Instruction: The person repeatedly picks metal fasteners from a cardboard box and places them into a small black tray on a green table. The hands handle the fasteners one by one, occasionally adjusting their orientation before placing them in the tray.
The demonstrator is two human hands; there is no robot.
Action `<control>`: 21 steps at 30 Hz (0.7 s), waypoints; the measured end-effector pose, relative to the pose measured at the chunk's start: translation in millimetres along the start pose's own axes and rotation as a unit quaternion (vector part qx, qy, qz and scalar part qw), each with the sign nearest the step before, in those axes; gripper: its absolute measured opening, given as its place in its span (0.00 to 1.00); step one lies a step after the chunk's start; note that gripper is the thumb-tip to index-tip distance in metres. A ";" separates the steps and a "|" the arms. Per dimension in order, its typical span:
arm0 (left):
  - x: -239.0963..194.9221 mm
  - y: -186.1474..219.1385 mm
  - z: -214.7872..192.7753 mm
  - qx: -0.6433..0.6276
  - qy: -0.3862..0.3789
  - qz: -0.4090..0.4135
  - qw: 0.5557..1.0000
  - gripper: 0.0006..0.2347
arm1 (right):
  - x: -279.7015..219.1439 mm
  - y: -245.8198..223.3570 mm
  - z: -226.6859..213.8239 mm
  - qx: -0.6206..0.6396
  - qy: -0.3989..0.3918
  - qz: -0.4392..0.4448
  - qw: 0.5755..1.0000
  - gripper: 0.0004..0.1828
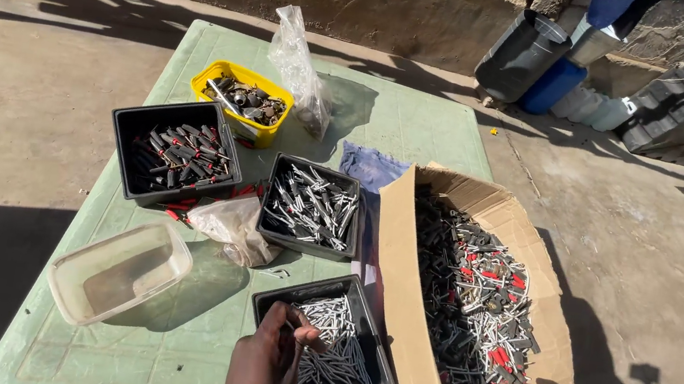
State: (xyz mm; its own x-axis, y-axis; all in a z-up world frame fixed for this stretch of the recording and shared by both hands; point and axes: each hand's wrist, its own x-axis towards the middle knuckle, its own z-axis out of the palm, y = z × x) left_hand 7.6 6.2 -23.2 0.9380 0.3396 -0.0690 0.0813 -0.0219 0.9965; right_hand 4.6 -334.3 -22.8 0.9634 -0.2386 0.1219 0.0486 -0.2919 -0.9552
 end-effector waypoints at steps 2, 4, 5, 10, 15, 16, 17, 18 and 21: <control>5.0 -9.0 2.9 0.291 -0.047 -0.088 0.952 0.18 | 8.5 -35.9 4.1 0.004 0.005 0.013 1.000 0.20; 8.2 -14.8 9.7 0.353 -0.059 -0.097 0.929 0.14 | 37.5 -39.6 -2.4 0.005 -0.004 0.012 1.000 0.19; 10.5 -17.8 12.8 0.413 -0.064 -0.108 0.902 0.15 | 53.2 -41.5 -5.2 0.008 -0.019 0.010 1.000 0.18; 14.3 -36.6 24.5 0.442 -0.076 -0.078 0.890 0.16 | 136.3 -22.9 25.1 -0.302 -0.092 -0.024 0.948 0.12; 16.9 -40.0 24.5 0.452 -0.111 -0.063 0.883 0.15 | 146.8 -18.4 46.3 -0.538 -0.179 -0.117 0.816 0.22; 16.5 -39.9 24.8 0.453 -0.104 -0.031 0.885 0.14 | 149.1 -9.0 44.9 -0.533 -0.184 -0.161 0.810 0.17; 15.8 -39.4 25.9 0.453 -0.097 0.001 0.886 0.13 | 151.4 0.4 42.5 -0.527 -0.189 -0.205 0.803 0.12; 16.4 -37.4 27.8 0.451 -0.108 0.006 0.886 0.13 | 146.8 -8.5 40.6 -0.532 -0.182 -0.196 0.803 0.12; 13.5 -38.6 28.5 0.461 -0.105 -0.032 0.881 0.16 | 132.8 -29.7 35.9 -0.517 -0.164 -0.173 0.822 0.07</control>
State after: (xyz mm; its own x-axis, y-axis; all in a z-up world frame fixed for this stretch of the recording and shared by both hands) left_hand 26.7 -15.1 -63.9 0.9552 0.1881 -0.2285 0.2846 -0.7959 0.5344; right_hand 140.5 -324.0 12.1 0.9665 0.2377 0.0968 0.2484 -0.9613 -0.1192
